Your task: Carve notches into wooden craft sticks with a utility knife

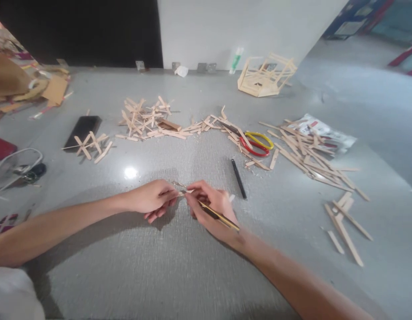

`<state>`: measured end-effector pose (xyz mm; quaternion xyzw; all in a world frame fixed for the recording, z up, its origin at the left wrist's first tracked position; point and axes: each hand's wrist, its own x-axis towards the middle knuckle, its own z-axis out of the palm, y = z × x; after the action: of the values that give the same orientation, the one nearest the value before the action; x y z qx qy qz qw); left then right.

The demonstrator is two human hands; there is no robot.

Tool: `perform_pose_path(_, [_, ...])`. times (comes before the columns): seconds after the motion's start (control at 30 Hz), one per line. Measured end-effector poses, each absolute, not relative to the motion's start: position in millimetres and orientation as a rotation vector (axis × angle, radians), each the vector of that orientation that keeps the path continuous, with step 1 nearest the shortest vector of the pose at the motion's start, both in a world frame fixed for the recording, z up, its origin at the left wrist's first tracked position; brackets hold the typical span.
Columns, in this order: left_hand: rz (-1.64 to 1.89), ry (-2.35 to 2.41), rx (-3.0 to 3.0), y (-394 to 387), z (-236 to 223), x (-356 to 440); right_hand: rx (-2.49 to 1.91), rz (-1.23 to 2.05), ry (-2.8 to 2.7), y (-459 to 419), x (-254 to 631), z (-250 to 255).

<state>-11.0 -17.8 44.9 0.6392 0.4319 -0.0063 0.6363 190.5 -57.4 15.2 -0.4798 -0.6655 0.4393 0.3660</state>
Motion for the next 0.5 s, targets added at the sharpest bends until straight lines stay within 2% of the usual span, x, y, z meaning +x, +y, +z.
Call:
perform_pose_path(0.27, [0.006, 1.016, 1.491, -19.6, 47.0, -9.0, -1.245, 0.932, -1.945, -57.1, 188.8, 14.1])
perform_pose_path(0.5, [-0.006, 1.016, 1.475, -18.8, 47.2, -9.4, -1.243, 0.911, -1.997, -55.9, 189.2, 13.2])
